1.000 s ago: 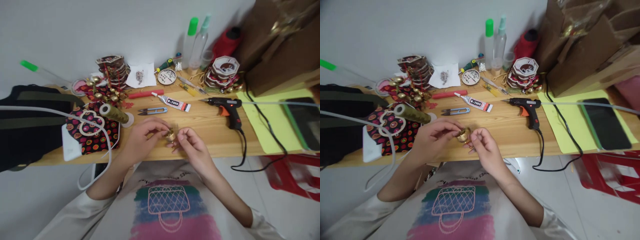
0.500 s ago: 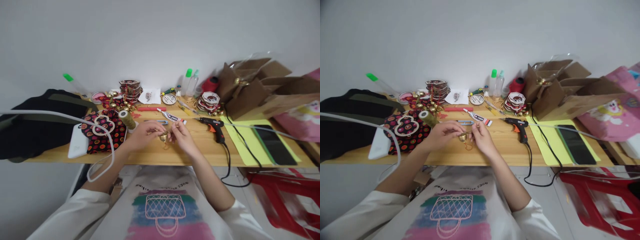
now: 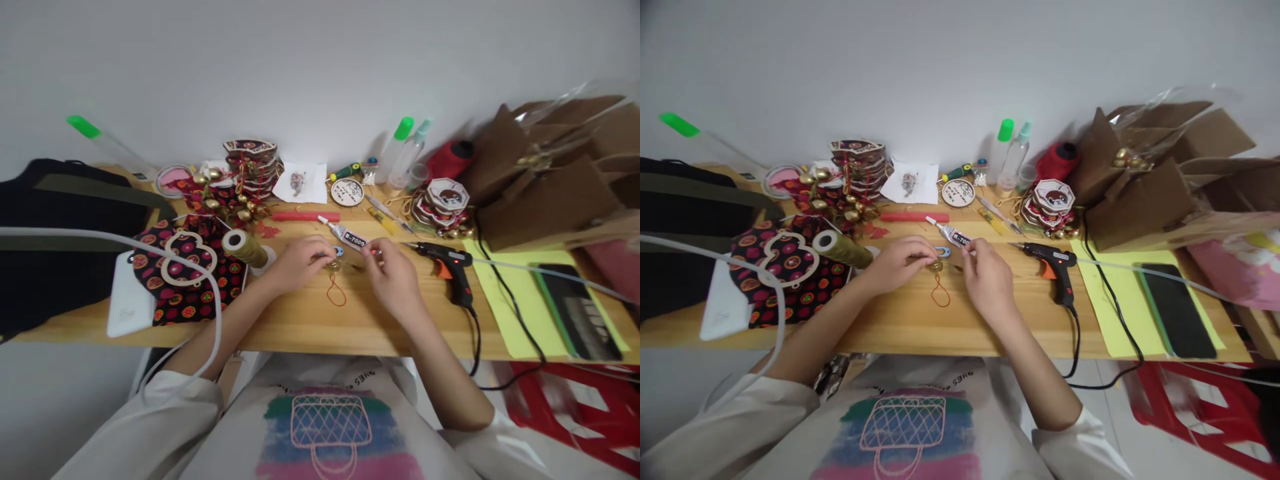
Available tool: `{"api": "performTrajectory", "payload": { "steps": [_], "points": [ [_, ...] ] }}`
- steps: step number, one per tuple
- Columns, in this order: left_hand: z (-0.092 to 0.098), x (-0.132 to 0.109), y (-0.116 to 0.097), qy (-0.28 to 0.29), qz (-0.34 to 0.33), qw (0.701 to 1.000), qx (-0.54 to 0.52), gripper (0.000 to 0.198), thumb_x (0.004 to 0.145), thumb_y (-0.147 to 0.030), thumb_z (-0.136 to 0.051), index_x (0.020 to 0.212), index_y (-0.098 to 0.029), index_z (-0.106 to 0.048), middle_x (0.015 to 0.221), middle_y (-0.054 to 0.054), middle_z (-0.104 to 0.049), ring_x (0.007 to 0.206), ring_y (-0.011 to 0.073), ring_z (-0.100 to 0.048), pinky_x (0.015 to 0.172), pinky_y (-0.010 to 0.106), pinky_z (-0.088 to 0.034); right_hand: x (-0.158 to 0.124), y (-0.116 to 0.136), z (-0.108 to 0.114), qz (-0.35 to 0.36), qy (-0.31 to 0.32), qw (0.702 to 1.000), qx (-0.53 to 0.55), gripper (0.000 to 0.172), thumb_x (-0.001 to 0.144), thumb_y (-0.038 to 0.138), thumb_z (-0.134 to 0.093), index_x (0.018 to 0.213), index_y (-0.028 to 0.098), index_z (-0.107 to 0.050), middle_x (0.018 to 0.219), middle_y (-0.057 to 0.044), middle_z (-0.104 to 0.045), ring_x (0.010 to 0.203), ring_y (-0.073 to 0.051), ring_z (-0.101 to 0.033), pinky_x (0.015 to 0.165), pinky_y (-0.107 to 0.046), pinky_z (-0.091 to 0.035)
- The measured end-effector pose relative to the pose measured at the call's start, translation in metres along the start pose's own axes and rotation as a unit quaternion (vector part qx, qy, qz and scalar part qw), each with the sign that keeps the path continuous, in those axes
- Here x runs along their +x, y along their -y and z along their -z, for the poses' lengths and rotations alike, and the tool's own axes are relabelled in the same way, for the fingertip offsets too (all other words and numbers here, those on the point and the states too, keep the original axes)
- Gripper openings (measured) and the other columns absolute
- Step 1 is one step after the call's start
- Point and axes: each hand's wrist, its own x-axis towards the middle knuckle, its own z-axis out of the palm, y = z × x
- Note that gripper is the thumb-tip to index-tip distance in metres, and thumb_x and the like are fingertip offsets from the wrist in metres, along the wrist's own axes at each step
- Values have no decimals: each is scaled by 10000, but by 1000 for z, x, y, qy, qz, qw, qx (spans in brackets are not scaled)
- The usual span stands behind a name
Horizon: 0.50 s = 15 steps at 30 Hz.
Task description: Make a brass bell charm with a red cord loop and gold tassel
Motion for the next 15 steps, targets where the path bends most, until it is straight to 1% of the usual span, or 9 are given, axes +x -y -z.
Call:
{"api": "performTrajectory", "payload": {
  "steps": [1, 3, 5, 6, 8, 9, 11, 13, 15],
  "points": [
    [0, 1, 0, 5, 5, 1000, 9, 112, 820, -111, -573, 787, -143, -675, 865, 79, -722, 834, 168, -654, 790, 312, -517, 4, 2, 1, 16, 10, 1000, -15, 99, 810, 313, -513, 777, 220, -515, 716, -34, -627, 607, -174, -552, 591, -272, -372],
    [-1, 2, 2, 9, 13, 1000, 13, 118, 816, -98, -568, 784, -143, -672, 863, 76, -717, 829, 168, -650, 778, 310, -516, 12, 3, -1, 56, 54, 997, -3, 83, 824, 276, -495, 869, 214, -527, 694, -14, -643, 582, -160, -568, 591, -263, -396],
    [-3, 1, 4, 6, 20, 1000, 2, 124, 810, -89, -564, 777, -148, -668, 851, 66, -712, 822, 161, -647, 770, 299, -515, 16, 2, -6, 92, 76, 993, 11, 135, 831, 217, -466, 944, 205, -540, 704, -5, -656, 568, -145, -570, 590, -255, -411],
    [-4, 0, 5, 2, 24, 1000, -5, 128, 807, -84, -563, 773, -151, -667, 843, 60, -710, 816, 156, -646, 764, 292, -513, 17, 1, -8, 111, 72, 991, 6, 152, 831, 190, -452, 942, 201, -556, 710, -7, -659, 566, -140, -567, 586, -252, -412],
    [-6, -2, 7, -7, 33, 999, -17, 133, 799, -76, -561, 766, -153, -664, 830, 53, -705, 800, 150, -644, 746, 280, -511, 16, -2, -12, 149, 58, 987, -17, 158, 817, 159, -450, 863, 191, -597, 721, -18, -660, 572, -135, -562, 577, -247, -413],
    [-6, -3, 7, -10, 37, 999, -22, 134, 797, -75, -559, 768, -152, -664, 829, 52, -705, 796, 149, -643, 741, 277, -509, 15, -3, -13, 169, 57, 984, -26, 153, 805, 151, -463, 827, 186, -610, 718, -23, -657, 582, -135, -564, 577, -246, -416],
    [-7, -5, 7, -13, 46, 999, -27, 135, 797, -76, -553, 773, -148, -665, 838, 56, -706, 805, 152, -644, 744, 278, -507, 13, -5, -15, 204, 67, 976, -41, 131, 783, 151, -504, 821, 177, -627, 715, -29, -652, 611, -142, -575, 585, -247, -428],
    [-6, -7, 5, -16, 54, 998, -29, 127, 804, -90, -553, 780, -142, -667, 855, 66, -707, 823, 158, -646, 758, 284, -506, 12, -6, -16, 226, 79, 969, -64, 105, 781, 169, -541, 833, 170, -632, 719, -35, -650, 631, -150, -580, 596, -253, -435],
    [-6, -8, 3, -16, 56, 998, -27, 118, 812, -111, -557, 787, -145, -667, 871, 68, -706, 833, 163, -647, 768, 292, -506, 12, -5, -17, 233, 87, 965, -85, 86, 795, 195, -560, 835, 172, -633, 735, -40, -656, 632, -152, -574, 602, -259, -436]
  ]
}}
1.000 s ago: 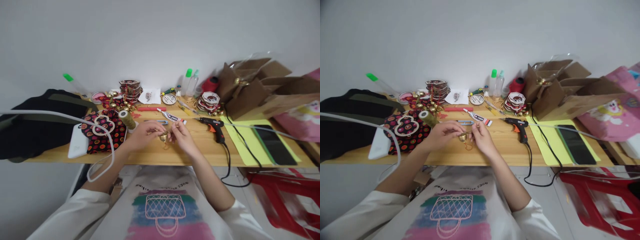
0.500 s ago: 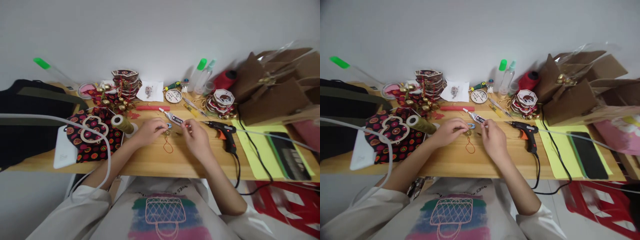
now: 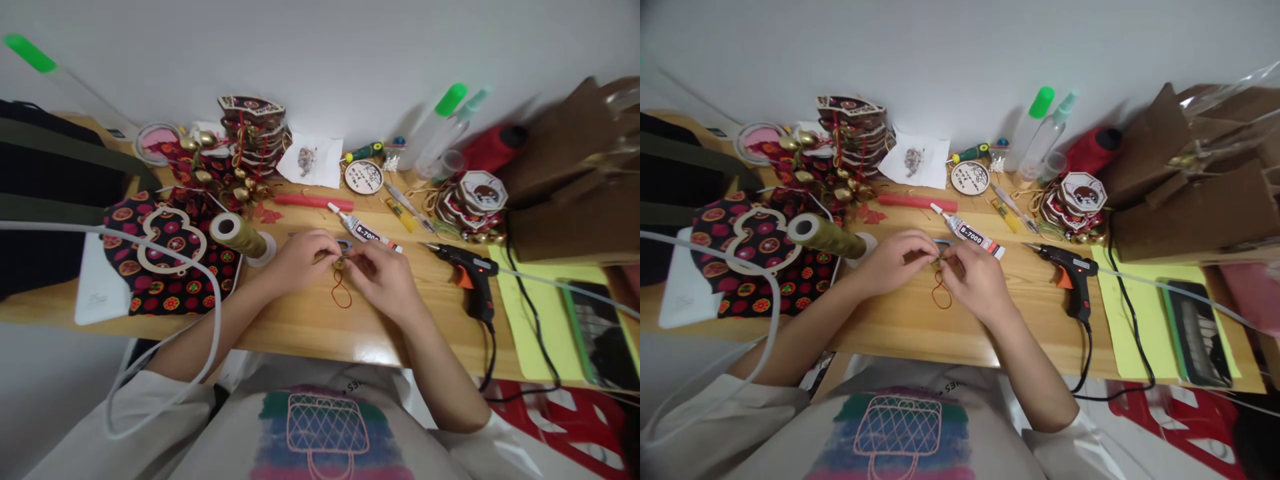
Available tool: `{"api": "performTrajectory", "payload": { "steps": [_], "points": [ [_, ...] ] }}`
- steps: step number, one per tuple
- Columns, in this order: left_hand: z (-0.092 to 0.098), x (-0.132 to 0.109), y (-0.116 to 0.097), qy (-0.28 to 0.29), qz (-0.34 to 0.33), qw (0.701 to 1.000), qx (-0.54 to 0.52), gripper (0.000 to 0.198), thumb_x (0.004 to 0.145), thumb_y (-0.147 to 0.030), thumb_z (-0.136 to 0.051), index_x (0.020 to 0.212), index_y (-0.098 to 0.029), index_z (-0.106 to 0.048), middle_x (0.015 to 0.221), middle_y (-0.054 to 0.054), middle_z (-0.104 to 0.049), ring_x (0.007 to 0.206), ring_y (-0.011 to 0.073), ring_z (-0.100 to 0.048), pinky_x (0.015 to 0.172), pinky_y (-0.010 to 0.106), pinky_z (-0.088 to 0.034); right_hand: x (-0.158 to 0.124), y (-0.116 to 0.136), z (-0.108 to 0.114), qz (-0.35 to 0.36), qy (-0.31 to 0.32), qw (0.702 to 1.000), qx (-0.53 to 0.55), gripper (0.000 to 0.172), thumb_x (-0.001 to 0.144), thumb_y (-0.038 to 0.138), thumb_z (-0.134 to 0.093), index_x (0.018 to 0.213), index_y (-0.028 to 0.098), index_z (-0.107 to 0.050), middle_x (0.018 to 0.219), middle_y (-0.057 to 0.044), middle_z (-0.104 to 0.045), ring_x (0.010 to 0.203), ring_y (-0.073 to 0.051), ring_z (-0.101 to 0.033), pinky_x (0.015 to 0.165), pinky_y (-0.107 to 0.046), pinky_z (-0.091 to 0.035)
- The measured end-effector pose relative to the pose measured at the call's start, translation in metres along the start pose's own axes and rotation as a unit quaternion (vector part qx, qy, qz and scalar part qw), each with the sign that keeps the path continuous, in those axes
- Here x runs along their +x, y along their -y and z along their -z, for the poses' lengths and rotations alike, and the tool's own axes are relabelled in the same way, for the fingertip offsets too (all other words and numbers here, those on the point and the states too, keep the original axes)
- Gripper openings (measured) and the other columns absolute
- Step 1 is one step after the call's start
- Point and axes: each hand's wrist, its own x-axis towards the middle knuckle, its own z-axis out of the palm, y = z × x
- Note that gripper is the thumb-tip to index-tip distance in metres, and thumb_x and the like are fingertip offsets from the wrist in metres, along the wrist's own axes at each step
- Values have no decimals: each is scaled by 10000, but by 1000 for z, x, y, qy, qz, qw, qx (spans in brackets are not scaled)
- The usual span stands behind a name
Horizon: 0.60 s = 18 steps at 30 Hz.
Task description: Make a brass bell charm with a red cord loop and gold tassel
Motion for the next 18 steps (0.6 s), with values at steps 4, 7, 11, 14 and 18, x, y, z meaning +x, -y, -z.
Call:
{"api": "performTrajectory", "payload": {
  "steps": [4, 7, 11, 14, 18],
  "points": [
    [-1, -2, -3, 3, -14, 1000, 10, 128, 833, -131, -542, 783, -150, -658, 868, 66, -699, 825, 164, -640, 761, 301, -508, 0, 1, -1, -3, 13, 1000, -12, 79, 814, 219, -561, 821, 194, -636, 748, -41, -668, 629, -154, -569, 613, -267, -437],
    [-2, -3, -4, 2, -17, 1000, 15, 128, 838, -129, -540, 783, -156, -652, 868, 62, -694, 834, 162, -639, 769, 301, -507, 0, 0, 0, -5, 23, 1000, -13, 92, 819, 211, -550, 804, 202, -641, 743, -43, -672, 631, -155, -578, 611, -266, -442],
    [-3, -4, -5, 2, -20, 1000, 17, 121, 833, -116, -544, 795, -154, -652, 880, 63, -695, 849, 161, -639, 779, 301, -505, -1, -2, 0, 6, 33, 999, -9, 103, 812, 198, -544, 820, 197, -647, 789, -59, -691, 673, -166, -604, 639, -272, -458],
    [-4, -5, -5, -5, -27, 1000, 15, 117, 822, -96, -547, 801, -138, -654, 876, 74, -693, 849, 165, -639, 779, 300, -502, -2, -2, 0, 11, 35, 999, -11, 104, 816, 191, -536, 805, 196, -639, 777, -59, -687, 687, -171, -614, 656, -273, -462],
    [-4, -6, -3, -12, -32, 999, 3, 110, 820, -99, -546, 796, -136, -648, 866, 76, -685, 844, 163, -634, 775, 297, -502, -1, -1, 0, 20, 34, 999, -10, 103, 818, 170, -526, 792, 182, -624, 765, -57, -674, 641, -149, -585, 615, -251, -435]
  ]
}}
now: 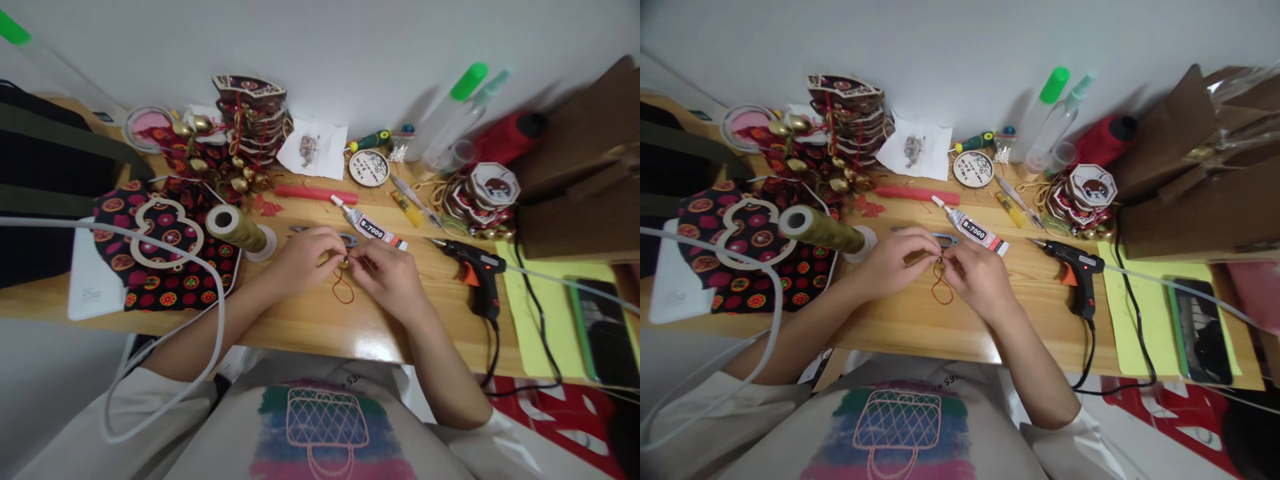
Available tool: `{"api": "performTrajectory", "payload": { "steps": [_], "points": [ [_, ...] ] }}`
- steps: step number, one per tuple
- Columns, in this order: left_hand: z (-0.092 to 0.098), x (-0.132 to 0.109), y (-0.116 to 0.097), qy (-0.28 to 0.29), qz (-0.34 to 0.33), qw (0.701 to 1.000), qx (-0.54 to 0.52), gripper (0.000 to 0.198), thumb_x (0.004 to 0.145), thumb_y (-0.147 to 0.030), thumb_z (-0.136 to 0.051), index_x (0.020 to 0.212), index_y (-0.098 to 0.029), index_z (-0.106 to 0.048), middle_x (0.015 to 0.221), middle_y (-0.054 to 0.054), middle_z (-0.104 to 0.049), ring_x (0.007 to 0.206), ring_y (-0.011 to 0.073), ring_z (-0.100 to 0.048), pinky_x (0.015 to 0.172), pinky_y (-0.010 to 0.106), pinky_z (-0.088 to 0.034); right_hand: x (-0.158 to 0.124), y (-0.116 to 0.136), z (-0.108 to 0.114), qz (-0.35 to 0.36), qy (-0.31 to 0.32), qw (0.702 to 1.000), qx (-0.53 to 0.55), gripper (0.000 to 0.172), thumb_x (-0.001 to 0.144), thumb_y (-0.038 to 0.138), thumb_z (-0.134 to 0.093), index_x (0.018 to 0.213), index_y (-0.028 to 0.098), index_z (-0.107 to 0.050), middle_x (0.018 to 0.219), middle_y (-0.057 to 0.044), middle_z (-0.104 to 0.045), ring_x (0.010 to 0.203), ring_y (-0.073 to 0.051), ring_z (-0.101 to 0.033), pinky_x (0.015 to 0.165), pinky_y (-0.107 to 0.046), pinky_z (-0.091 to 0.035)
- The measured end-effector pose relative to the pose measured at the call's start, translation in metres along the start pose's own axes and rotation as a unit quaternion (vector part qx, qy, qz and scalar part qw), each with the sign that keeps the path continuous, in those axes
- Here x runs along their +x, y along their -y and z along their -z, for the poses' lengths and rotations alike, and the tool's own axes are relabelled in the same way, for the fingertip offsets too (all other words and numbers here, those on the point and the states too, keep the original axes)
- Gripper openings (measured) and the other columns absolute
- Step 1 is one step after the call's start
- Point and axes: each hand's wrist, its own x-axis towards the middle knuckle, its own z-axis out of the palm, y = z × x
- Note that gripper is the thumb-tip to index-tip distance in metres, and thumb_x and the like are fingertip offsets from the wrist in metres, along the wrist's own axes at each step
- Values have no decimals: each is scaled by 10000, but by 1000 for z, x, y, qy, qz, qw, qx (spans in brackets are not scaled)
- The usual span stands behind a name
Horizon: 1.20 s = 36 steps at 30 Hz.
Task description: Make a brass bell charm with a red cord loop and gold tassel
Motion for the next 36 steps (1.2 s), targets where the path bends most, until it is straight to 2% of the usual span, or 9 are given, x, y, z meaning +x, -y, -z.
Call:
{"api": "performTrajectory", "payload": {
  "steps": [3, 6, 12, 19, 21, 28, 36],
  "points": [
    [-2, 0, 1, -15, 11, 1000, -25, 95, 811, -104, -552, 803, -148, -635, 887, 75, -676, 868, 165, -629, 802, 314, -506, 0, -1, 1, -10, -3, 1000, 12, 100, 821, 175, -532, 769, 187, -616, 742, -41, -662, 606, -134, -557, 591, -242, -413],
    [-6, 0, -2, -35, 50, 996, -60, 73, 788, -130, -593, 845, -160, -627, 933, 76, -670, 900, 171, -629, 816, 327, -510, 0, -3, 1, -30, 2, 999, 29, 105, 826, 183, -534, 756, 188, -612, 732, -35, -656, 611, -133, -557, 596, -244, -412],
    [-13, -1, -8, -46, 135, 986, -91, 121, 739, -172, -665, 854, -148, -637, 876, 58, -664, 778, 145, -612, 689, 272, -498, 1, -4, 1, -63, -7, 994, 93, 120, 845, 238, -547, 789, 183, -637, 731, -41, -661, 633, -143, -572, 602, -262, -426],
    [-13, -1, -3, -27, 171, 971, -163, 157, 714, -165, -656, 868, -134, -661, 859, 61, -683, 747, 139, -618, 665, 267, -515, 0, -8, -8, -144, -3, 959, 245, 145, 814, 316, -592, 815, 179, -641, 730, -29, -662, 613, -131, -559, 580, -267, -444],
    [-13, -1, -2, -26, 176, 968, -177, 173, 699, -157, -651, 867, -123, -672, 878, 76, -685, 749, 143, -626, 670, 274, -526, -1, -8, -7, -143, -6, 959, 243, 144, 808, 314, -594, 810, 178, -641, 720, -26, -659, 597, -125, -549, 567, -261, -438],
    [-12, -3, 1, -23, 158, 965, -208, 147, 663, -147, -662, 806, -138, -695, 945, 96, -681, 799, 154, -648, 640, 254, -533, 0, -6, 0, -96, -7, 985, 140, 73, 795, 225, -573, 771, 184, -629, 696, -13, -642, 593, -114, -536, 567, -243, -423],
    [-9, 1, -2, -6, 174, 954, -246, 86, 643, -152, -672, 725, -141, -696, 867, 77, -686, 786, 159, -640, 687, 277, -528, 0, -6, 2, -102, 3, 975, 196, 83, 811, 241, -565, 784, 189, -623, 727, -21, -648, 657, -134, -571, 616, -262, -444]
  ]
}}
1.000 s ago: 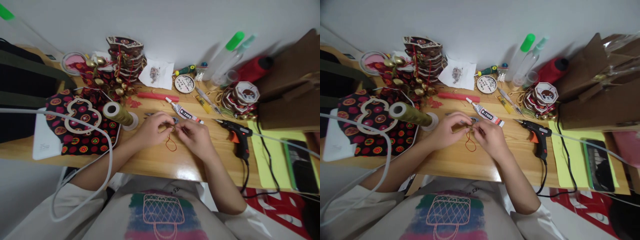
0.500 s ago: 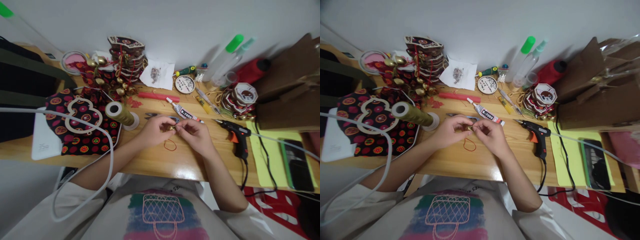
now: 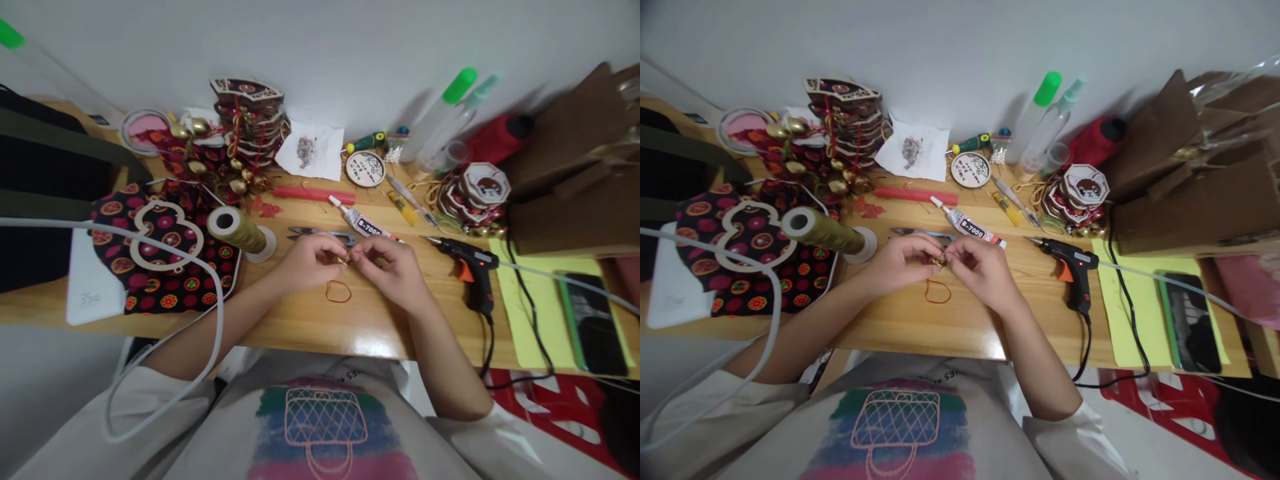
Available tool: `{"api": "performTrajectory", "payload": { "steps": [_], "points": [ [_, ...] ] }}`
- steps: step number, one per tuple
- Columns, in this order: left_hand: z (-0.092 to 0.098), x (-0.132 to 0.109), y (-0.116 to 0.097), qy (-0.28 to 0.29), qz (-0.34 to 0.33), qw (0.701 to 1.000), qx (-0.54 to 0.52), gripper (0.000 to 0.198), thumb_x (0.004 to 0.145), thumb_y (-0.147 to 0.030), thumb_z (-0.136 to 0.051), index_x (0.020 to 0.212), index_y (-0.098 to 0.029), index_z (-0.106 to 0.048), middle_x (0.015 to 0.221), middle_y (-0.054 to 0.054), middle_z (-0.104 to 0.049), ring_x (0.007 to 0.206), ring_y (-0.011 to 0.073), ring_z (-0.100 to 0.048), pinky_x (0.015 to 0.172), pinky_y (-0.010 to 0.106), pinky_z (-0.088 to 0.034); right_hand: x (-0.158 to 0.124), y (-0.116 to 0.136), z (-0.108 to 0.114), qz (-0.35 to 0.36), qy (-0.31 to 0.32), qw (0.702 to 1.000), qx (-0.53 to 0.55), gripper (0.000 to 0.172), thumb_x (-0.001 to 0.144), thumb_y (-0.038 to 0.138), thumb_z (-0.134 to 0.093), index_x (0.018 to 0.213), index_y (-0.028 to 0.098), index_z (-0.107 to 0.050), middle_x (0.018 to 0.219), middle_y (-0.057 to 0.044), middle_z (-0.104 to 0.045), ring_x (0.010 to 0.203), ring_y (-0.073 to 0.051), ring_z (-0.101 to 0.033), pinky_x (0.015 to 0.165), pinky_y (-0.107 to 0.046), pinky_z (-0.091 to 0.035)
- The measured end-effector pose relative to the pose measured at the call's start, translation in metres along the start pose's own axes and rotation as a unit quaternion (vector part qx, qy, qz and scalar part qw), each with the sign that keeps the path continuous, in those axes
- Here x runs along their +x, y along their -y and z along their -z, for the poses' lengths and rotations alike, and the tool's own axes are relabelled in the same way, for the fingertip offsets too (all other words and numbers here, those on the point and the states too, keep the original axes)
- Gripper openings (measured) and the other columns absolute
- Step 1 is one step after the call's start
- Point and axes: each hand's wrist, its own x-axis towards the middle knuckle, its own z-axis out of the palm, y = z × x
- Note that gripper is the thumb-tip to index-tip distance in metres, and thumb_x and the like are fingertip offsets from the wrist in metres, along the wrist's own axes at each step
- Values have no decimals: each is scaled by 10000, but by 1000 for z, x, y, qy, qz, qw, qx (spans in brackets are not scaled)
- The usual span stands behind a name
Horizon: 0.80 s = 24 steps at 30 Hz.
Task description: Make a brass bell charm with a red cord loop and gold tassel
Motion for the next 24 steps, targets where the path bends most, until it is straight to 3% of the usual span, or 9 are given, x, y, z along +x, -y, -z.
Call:
{"api": "performTrajectory", "payload": {
  "steps": [6, 12, 24],
  "points": [
    [1, 2, -1, 16, 17, 999, -41, 44, 659, -189, -659, 667, -146, -664, 763, 39, -642, 711, 134, -588, 639, 264, -482, -1, 2, -2, -34, 24, 993, 114, 101, 806, 280, -601, 792, 185, -631, 722, -9, -643, 622, -119, -544, 590, -262, -428],
    [-2, 1, -1, 26, 20, 997, -64, 91, 684, -229, -649, 668, -143, -621, 709, 15, -594, 666, 115, -549, 603, 244, -441, 1, 6, -6, -67, 9, 973, 221, 168, 752, 348, -672, 745, 186, -629, 664, 3, -626, 590, -107, -533, 590, -259, -446],
    [-4, 1, -5, 30, 72, 987, -138, 140, 688, -253, -690, 720, -124, -646, 686, 5, -630, 638, 96, -554, 616, 224, -436, 3, 6, -4, -119, -2, 952, 281, 210, 674, 333, -759, 702, 163, -638, 580, 26, -584, 509, -71, -485, 500, -213, -389]
  ]
}}
